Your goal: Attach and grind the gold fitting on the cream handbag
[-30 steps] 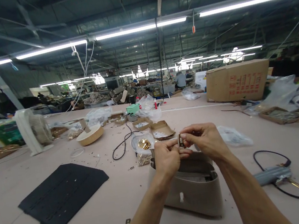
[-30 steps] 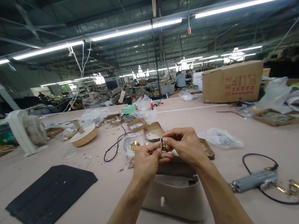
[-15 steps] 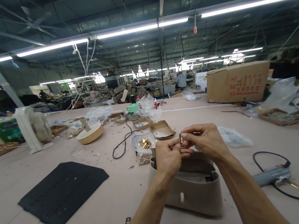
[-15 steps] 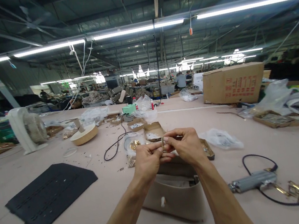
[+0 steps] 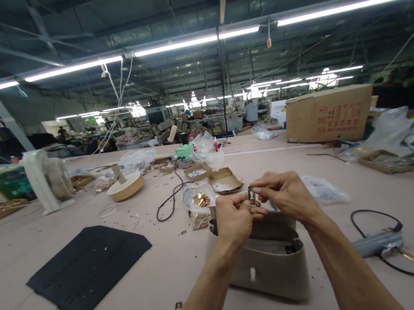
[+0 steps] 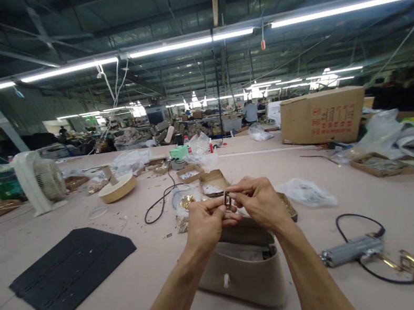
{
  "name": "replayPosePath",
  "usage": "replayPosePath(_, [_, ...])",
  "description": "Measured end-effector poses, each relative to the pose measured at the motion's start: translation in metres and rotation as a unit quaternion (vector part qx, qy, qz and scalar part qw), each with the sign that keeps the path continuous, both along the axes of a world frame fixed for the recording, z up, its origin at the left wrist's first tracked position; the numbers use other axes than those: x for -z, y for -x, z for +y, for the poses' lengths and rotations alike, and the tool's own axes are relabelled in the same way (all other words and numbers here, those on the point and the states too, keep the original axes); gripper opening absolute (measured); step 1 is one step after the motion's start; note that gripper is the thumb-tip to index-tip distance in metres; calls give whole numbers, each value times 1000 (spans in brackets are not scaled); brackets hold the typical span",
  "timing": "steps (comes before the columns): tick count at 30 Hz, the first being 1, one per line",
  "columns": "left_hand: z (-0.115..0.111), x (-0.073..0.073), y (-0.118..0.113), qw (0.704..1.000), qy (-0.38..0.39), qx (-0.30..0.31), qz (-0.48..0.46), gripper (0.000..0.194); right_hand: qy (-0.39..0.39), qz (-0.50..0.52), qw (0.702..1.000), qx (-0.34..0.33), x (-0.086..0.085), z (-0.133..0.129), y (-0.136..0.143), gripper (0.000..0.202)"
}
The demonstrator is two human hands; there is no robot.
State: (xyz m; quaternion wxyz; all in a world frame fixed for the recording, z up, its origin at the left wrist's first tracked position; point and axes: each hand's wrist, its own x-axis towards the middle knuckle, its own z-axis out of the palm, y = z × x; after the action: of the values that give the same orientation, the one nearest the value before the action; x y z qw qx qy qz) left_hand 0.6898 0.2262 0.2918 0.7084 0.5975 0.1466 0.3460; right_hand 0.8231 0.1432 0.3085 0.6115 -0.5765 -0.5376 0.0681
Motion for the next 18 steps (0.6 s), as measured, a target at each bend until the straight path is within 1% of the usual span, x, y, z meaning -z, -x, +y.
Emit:
replayPosePath(8, [-1,0,-1,1000,-6,2,2,29,-8,-30,999,-13,2,-2,-4,20])
replayPosePath(14, [0,3,-2,1000,-19,4,-4,19,-5,-27,999,-27,4,-2,-8,18])
replayPosePath(18, [1,5,-1,999,-34,4,-11,20,-1,-27,999,-40,7,-1,-11,17])
